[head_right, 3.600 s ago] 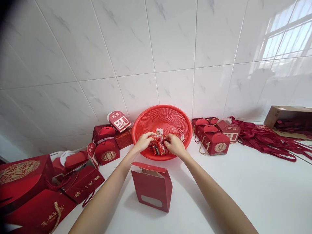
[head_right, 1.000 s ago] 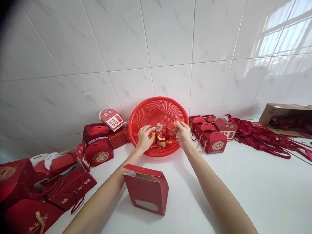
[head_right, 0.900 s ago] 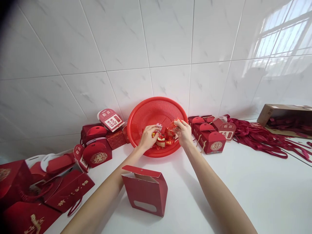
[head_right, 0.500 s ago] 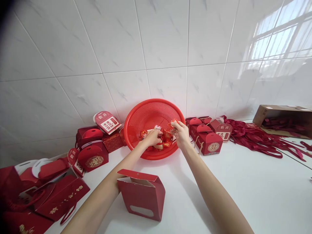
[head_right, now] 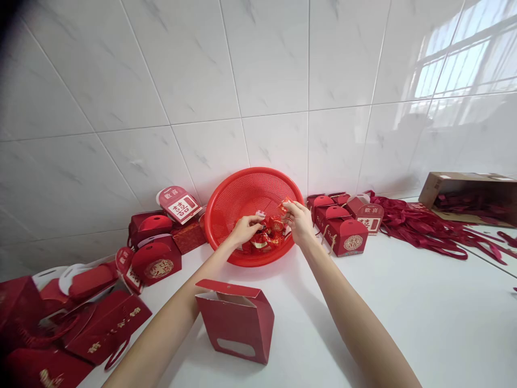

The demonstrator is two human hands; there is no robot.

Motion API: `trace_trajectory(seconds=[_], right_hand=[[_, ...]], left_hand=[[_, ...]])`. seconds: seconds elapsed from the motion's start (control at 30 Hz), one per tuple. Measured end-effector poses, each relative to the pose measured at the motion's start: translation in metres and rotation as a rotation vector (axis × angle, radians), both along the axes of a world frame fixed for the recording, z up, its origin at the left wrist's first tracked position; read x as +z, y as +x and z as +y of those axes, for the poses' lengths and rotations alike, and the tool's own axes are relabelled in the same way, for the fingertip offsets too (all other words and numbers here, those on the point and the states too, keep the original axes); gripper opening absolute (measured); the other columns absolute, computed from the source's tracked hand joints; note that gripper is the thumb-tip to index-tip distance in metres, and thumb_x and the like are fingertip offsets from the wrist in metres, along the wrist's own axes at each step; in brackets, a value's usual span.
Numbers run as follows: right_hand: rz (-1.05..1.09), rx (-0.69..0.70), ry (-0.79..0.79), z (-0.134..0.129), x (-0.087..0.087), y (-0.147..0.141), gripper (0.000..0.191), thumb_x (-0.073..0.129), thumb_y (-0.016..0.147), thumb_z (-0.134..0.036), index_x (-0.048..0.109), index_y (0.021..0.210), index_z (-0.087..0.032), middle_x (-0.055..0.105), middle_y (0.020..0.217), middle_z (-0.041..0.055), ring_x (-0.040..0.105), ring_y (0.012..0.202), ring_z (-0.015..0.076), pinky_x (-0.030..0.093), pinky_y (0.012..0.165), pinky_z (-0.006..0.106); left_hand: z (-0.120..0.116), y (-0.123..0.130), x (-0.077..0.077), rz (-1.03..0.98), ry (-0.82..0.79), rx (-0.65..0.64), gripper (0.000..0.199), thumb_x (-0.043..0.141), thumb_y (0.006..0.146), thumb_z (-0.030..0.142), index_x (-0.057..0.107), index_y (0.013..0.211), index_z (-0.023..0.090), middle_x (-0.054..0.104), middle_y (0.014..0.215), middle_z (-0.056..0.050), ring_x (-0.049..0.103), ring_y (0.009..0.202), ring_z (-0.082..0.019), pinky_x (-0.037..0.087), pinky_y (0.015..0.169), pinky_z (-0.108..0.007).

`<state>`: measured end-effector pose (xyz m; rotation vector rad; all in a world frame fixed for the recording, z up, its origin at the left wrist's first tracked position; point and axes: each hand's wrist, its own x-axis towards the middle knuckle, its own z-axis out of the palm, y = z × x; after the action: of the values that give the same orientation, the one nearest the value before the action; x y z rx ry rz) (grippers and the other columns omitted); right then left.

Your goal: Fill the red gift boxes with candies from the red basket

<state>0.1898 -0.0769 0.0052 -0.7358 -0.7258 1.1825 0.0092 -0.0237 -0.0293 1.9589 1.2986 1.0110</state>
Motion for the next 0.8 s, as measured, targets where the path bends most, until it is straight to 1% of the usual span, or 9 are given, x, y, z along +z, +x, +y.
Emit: trace_trajectory(seconds=[0.1,0.2,0.27,0.33,0.43,0.5,0.57,0.67,0.8], right_hand=[[0.017,-0.002,-0.013,-0.001,0.000,0.001,0.030,0.084,0.045,-0.029,0.066,0.066,-0.018,0.059,0.064,-0.0024,0.050,0.052,0.0081,0.046,0.052,0.024],[0.022,0.000,-0.015,0.000,0.000,0.002,0.028,0.083,0.046,-0.029,0.066,0.066,-0.018,0.058,0.062,-0.0028,0.049,0.052,0.0081,0.045,0.052,0.024],[0.020,-0.001,-0.017,0.000,0.000,0.003,0.027,0.082,0.047,-0.029,0.067,0.066,-0.018,0.059,0.063,-0.0023,0.049,0.052,0.0082,0.045,0.052,0.024],[0.019,-0.005,-0.020,0.001,0.000,0.003,0.026,0.082,0.047,-0.029,0.067,0.065,-0.018,0.060,0.064,-0.0016,0.050,0.053,0.0084,0.045,0.052,0.024],[0.017,-0.012,-0.021,0.002,0.000,0.004,0.026,0.081,0.047,-0.030,0.065,0.065,-0.018,0.059,0.064,-0.0017,0.051,0.054,0.0089,0.045,0.053,0.025],[0.012,-0.015,-0.014,0.002,-0.001,0.004,0.026,0.081,0.048,-0.031,0.066,0.065,-0.018,0.058,0.063,-0.0022,0.050,0.054,0.0093,0.045,0.053,0.025],[0.009,-0.015,-0.007,0.003,-0.001,0.003,0.027,0.081,0.049,-0.033,0.067,0.067,-0.018,0.057,0.060,-0.0025,0.049,0.053,0.0096,0.045,0.053,0.026],[0.004,-0.015,-0.005,0.003,-0.002,0.003,0.026,0.081,0.051,-0.033,0.067,0.067,-0.019,0.056,0.059,-0.0024,0.049,0.053,0.0101,0.044,0.053,0.026],[-0.012,-0.008,0.002,0.003,-0.002,0.003,0.024,0.081,0.052,-0.033,0.065,0.065,-0.020,0.057,0.058,-0.0020,0.050,0.053,0.0109,0.043,0.053,0.027]], left_hand=[[0.001,0.003,0.002,-0.051,0.027,-0.018,0.023,0.061,0.077,0.008,0.077,0.092,0.017,0.078,0.101,-0.007,0.070,0.098,-0.022,0.053,0.095,-0.034],[0.003,0.006,0.002,-0.091,0.078,-0.036,0.027,0.060,0.077,0.007,0.076,0.097,0.017,0.077,0.097,-0.006,0.070,0.094,-0.020,0.054,0.091,-0.032],[0.003,0.007,0.002,-0.087,0.108,-0.012,0.032,0.061,0.076,0.006,0.075,0.102,0.017,0.077,0.096,-0.005,0.070,0.090,-0.019,0.054,0.088,-0.031],[0.003,0.008,0.002,-0.056,0.101,0.022,0.036,0.061,0.074,0.005,0.074,0.105,0.017,0.076,0.091,-0.004,0.070,0.085,-0.018,0.054,0.083,-0.029],[-0.001,0.008,0.006,0.037,0.052,0.042,0.031,0.056,0.076,0.006,0.076,0.098,0.017,0.076,0.086,-0.004,0.070,0.083,-0.018,0.054,0.082,-0.029],[-0.004,0.009,0.009,0.109,0.031,0.022,0.029,0.053,0.079,0.009,0.078,0.090,0.017,0.077,0.088,-0.004,0.071,0.085,-0.020,0.053,0.084,-0.029],[-0.008,0.012,0.011,0.158,0.023,-0.017,0.030,0.051,0.081,0.011,0.079,0.090,0.018,0.078,0.089,-0.005,0.072,0.086,-0.020,0.054,0.085,-0.030],[-0.011,0.018,0.013,0.212,0.032,-0.097,0.033,0.053,0.080,0.010,0.078,0.100,0.018,0.079,0.098,-0.006,0.072,0.090,-0.021,0.054,0.088,-0.030],[-0.010,0.028,0.016,0.358,-0.013,-0.215,0.046,0.056,0.076,0.007,0.073,0.117,0.020,0.073,0.123,-0.007,0.068,0.110,-0.023,0.052,0.093,-0.029]])
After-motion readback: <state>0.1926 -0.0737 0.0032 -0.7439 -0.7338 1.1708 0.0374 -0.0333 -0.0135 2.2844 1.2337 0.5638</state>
